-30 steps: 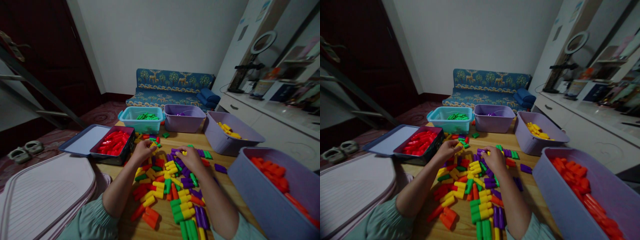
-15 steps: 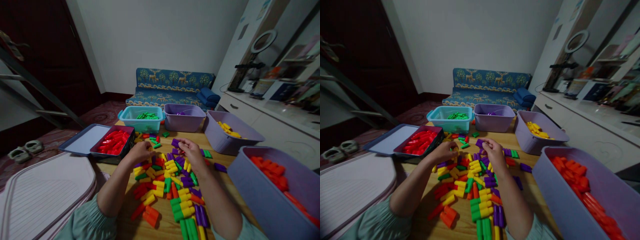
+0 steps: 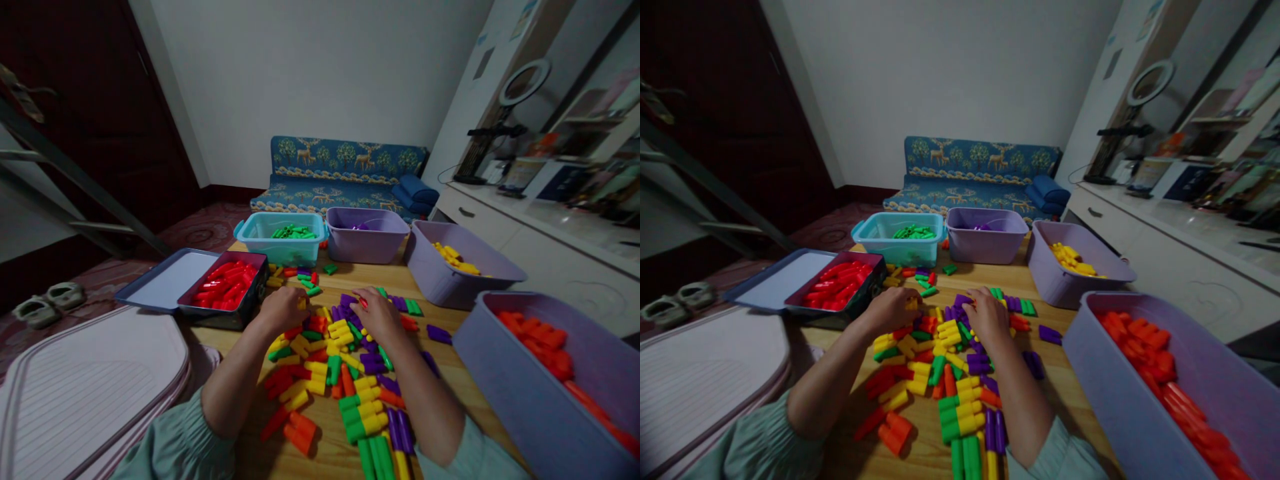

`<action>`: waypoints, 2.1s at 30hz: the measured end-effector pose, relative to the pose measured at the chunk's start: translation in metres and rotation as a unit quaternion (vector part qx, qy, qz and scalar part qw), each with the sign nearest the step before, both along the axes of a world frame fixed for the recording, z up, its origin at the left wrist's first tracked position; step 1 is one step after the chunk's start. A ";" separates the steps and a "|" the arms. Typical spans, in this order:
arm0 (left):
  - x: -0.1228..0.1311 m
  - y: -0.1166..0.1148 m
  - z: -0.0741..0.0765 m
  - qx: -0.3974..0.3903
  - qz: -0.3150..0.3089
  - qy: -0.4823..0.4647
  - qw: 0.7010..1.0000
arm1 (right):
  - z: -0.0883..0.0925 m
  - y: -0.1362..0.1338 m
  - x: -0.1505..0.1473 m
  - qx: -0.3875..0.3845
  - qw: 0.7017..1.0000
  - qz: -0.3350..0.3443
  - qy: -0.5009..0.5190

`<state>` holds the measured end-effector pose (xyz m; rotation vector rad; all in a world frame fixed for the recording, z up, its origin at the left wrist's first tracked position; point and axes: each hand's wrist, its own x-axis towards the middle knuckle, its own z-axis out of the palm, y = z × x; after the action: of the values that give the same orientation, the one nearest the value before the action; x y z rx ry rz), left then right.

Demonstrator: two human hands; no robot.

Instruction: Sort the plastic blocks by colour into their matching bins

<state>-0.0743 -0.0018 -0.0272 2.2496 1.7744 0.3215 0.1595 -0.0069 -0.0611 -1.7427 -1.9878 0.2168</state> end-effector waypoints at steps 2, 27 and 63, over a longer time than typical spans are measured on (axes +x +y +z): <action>0.004 0.001 -0.001 0.020 0.019 -0.044 0.999 | 0.001 -0.003 -0.003 -0.009 0.999 0.020 -0.030; 0.040 0.004 -0.014 -0.209 0.100 -0.681 0.695 | 0.003 -0.005 -0.015 0.011 0.993 0.092 -0.079; 0.023 0.008 -0.020 -0.198 0.015 -0.442 0.875 | 0.025 -0.010 -0.029 -0.184 0.672 -0.039 0.716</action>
<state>-0.0515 0.0059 -0.0469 1.4145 1.2173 0.7619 0.1307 -0.0172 -0.0357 -1.0437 -0.6480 1.4899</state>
